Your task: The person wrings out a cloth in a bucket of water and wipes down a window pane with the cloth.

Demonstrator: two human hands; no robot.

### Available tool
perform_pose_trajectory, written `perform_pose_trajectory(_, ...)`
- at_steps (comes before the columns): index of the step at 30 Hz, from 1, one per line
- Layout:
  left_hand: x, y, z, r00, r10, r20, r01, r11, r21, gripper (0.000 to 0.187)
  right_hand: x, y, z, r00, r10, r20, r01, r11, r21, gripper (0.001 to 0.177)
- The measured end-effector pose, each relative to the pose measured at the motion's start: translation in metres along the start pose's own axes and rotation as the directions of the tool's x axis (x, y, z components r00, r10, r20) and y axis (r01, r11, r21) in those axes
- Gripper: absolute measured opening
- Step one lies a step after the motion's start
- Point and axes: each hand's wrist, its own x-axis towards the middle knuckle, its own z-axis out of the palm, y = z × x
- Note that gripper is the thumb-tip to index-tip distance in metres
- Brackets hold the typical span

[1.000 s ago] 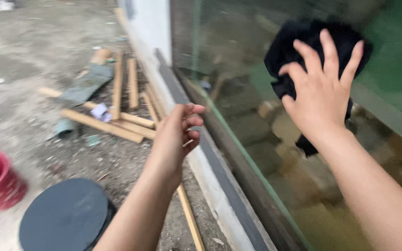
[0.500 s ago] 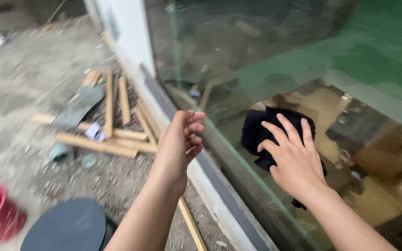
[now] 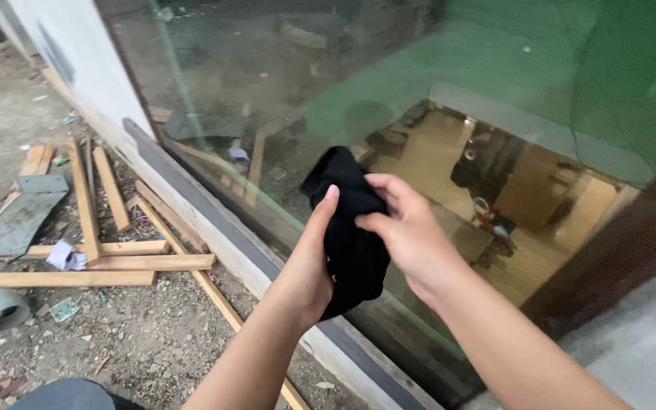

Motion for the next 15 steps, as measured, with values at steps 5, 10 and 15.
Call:
perform_pose_trajectory(5,-0.008,-0.019,0.0,0.903,-0.08,-0.423,0.178,0.964,0.199,0.086,-0.02,0.01,-0.038,0.996,0.065,0.058,-0.086,0.837,0.541,0.049)
perform_pose_trajectory(10,-0.031,-0.049,0.021,0.987,-0.159,0.005,0.159,0.983,-0.096,0.087,-0.068,0.03,-0.034,0.959,0.268,-0.089,-0.247,0.949,0.197,0.052)
perform_pose_trajectory(15,-0.037,-0.076,0.066,0.889,-0.057,-0.455,0.13,0.983,0.129,0.053,-0.115,0.043,-0.053,0.998,-0.042,-0.042,0.037,0.993,-0.114,0.056)
